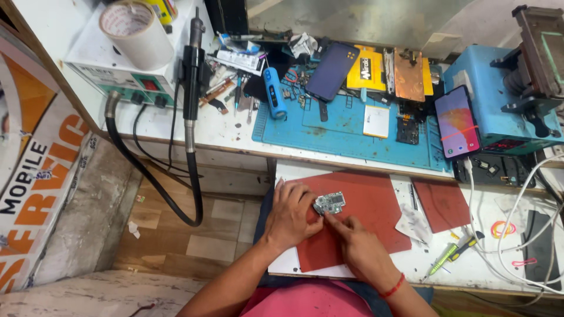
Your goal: The person cleans a small circuit board with a brush and then uses a hot air gun to apply heat to specific areas. The person holds the board steady with one hand while operating the tools with the other.
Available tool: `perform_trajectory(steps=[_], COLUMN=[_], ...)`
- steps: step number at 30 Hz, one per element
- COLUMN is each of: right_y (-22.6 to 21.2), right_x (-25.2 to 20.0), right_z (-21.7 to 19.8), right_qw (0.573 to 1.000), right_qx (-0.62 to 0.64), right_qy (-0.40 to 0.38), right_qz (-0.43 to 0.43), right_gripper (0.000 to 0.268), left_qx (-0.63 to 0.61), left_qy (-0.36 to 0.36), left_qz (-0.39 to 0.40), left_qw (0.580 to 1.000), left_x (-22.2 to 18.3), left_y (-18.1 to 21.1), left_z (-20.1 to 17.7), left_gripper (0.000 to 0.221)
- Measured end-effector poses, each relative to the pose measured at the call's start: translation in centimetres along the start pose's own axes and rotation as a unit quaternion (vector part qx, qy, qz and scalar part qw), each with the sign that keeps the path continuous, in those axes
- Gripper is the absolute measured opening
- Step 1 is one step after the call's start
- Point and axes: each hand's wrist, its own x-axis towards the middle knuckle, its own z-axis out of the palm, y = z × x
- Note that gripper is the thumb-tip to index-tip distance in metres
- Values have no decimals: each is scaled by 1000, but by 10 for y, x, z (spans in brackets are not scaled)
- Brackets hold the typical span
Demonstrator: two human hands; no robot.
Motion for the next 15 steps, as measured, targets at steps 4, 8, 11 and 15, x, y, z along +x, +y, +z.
perform_trajectory(steps=[4, 8, 11, 15], right_y=[-1, 0, 3, 8], right_x=[-6, 3, -11, 0], right_z=[-1, -5, 5, 1], right_qw=[996, 998, 994, 998], right_qx=[-28, -41, -14, -30], right_qy=[56, 36, 70, -7], right_qz=[69, 26, 80, 48], right_gripper=[62, 62, 55, 61], left_qx=[1, 2, 2, 2], left_qy=[0, 9, -6, 13], left_qz=[2, 5, -3, 6], left_qw=[1000, 1000, 1000, 1000], left_x=[-3, 5, -5, 4], left_y=[7, 4, 4, -1], left_z=[-3, -7, -1, 0], left_gripper=[49, 50, 47, 44])
